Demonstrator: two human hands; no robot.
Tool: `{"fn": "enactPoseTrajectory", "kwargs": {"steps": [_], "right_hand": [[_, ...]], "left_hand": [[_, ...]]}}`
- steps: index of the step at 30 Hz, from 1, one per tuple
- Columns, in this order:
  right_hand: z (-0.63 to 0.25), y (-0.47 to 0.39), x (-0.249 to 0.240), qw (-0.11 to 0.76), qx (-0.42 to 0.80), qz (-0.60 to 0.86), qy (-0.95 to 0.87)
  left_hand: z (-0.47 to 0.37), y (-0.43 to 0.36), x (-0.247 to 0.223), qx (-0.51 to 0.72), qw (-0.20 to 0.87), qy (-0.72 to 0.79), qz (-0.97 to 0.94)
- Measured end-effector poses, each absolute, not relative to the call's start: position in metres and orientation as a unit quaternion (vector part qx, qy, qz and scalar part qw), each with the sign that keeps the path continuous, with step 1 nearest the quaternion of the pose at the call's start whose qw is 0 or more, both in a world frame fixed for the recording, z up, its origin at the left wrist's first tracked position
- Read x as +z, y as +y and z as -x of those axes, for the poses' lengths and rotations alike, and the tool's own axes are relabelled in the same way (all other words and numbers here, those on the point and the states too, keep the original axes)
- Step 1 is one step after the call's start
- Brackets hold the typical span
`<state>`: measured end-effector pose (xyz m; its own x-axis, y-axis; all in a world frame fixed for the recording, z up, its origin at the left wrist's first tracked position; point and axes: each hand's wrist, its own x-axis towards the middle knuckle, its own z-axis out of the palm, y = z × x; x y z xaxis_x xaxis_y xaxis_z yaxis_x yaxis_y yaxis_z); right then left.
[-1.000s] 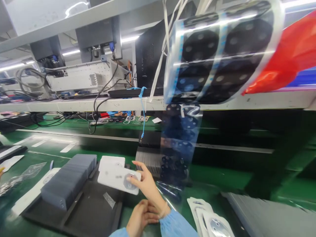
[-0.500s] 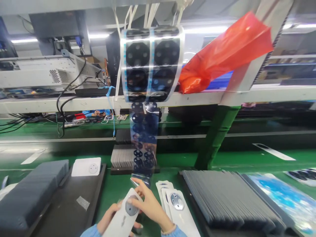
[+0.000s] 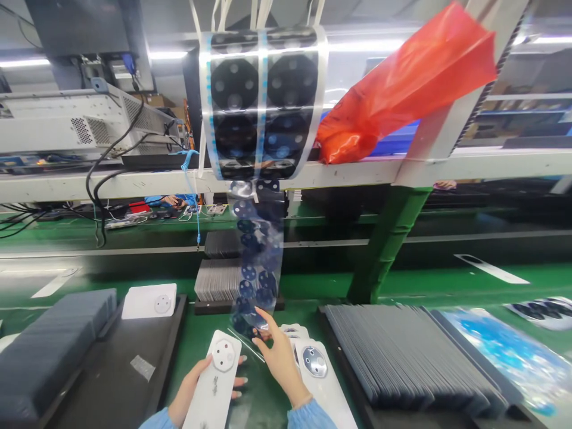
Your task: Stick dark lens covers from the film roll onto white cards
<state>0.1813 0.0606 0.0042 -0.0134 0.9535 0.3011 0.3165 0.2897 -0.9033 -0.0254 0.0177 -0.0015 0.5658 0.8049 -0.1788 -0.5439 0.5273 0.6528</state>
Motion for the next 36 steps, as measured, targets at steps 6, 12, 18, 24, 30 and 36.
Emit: {"fn": "enactPoseTrajectory", "kwargs": {"steps": [6, 12, 18, 24, 30, 36], "right_hand": [[-0.184, 0.059, -0.005, 0.508, 0.18, 0.477, -0.694], [-0.183, 0.054, -0.004, 0.519, 0.038, 0.447, -0.728], [-0.181, 0.05, -0.001, 0.537, 0.103, 0.454, -0.703], [-0.177, 0.037, 0.012, 0.492, 0.256, 0.478, -0.681], [-0.176, 0.035, 0.012, 0.535, 0.191, 0.435, -0.699], [-0.169, 0.027, 0.01, 0.566, 0.043, 0.403, -0.718]], "left_hand": [[0.026, 0.018, 0.005, 0.46, 0.799, 0.298, -0.247], [0.026, 0.017, 0.005, 0.466, 0.793, 0.303, -0.247], [0.024, 0.008, 0.022, 0.535, 0.733, 0.369, -0.201], [0.028, 0.001, 0.03, 0.551, 0.728, 0.369, -0.173], [0.031, 0.002, 0.021, 0.561, 0.718, 0.364, -0.194], [0.032, 0.001, 0.028, 0.575, 0.723, 0.35, -0.155]]}}
